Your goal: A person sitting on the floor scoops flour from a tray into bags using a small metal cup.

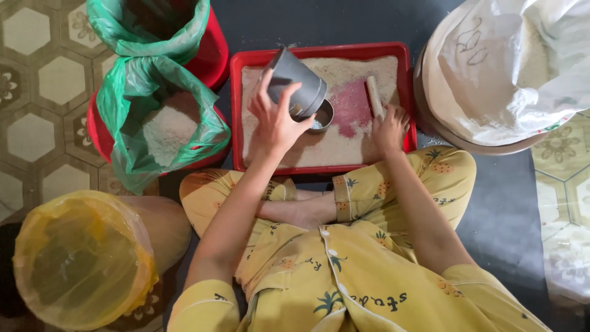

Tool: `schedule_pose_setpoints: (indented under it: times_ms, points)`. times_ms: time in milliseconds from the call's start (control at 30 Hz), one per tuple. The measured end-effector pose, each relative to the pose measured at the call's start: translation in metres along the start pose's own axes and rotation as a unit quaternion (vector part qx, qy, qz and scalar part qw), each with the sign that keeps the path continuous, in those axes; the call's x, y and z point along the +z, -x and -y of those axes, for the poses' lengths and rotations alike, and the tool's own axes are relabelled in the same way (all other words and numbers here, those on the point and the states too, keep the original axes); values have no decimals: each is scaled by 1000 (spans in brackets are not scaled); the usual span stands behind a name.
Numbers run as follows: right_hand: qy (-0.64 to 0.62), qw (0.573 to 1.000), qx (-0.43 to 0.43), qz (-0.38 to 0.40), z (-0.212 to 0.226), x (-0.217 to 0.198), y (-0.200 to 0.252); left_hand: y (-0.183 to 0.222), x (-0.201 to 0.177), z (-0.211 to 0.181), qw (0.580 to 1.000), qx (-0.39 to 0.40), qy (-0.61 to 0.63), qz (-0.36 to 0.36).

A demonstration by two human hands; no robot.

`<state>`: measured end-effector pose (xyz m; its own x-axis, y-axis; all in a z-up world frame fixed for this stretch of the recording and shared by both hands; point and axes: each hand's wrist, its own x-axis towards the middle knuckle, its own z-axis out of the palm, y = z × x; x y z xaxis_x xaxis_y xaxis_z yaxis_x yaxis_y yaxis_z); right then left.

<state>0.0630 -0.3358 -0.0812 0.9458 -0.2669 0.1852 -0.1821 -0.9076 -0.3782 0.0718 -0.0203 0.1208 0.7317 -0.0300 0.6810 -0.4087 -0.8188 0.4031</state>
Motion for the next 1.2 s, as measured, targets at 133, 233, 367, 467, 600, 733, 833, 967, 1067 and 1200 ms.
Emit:
schedule_pose_setpoints:
  times_ms: [133,233,367,467,600,733,833,967,1067,1200]
  points:
    - [-10,988,110,109,-14,38,4,4,16,9,996,79,-20,28]
    - [49,990,91,96,-13,53,0,7,17,15,986,152,-65,-7]
    - [71,991,65,91,-29,70,-6,25,23,26,986,154,-66,6]
    - [88,993,43,72,-45,93,-7,34,14,20,989,124,-69,-31]
    - [9,997,-3,71,37,8,4,76,-12,-4,954,-298,0,-19]
    - [21,987,-162,-15,76,-18,3,123,4,18,901,-431,40,-29]
    - [29,976,-214,-20,109,-20,-10,129,2,20,882,-470,34,3]
    - [106,956,-272,-23,126,-14,-17,127,-5,16,906,-415,1,82]
    - [132,950,-284,3,134,-30,-15,128,-5,16,911,-404,-3,87]
    - [148,939,-302,68,108,-21,-15,129,-4,15,912,-398,-10,94]
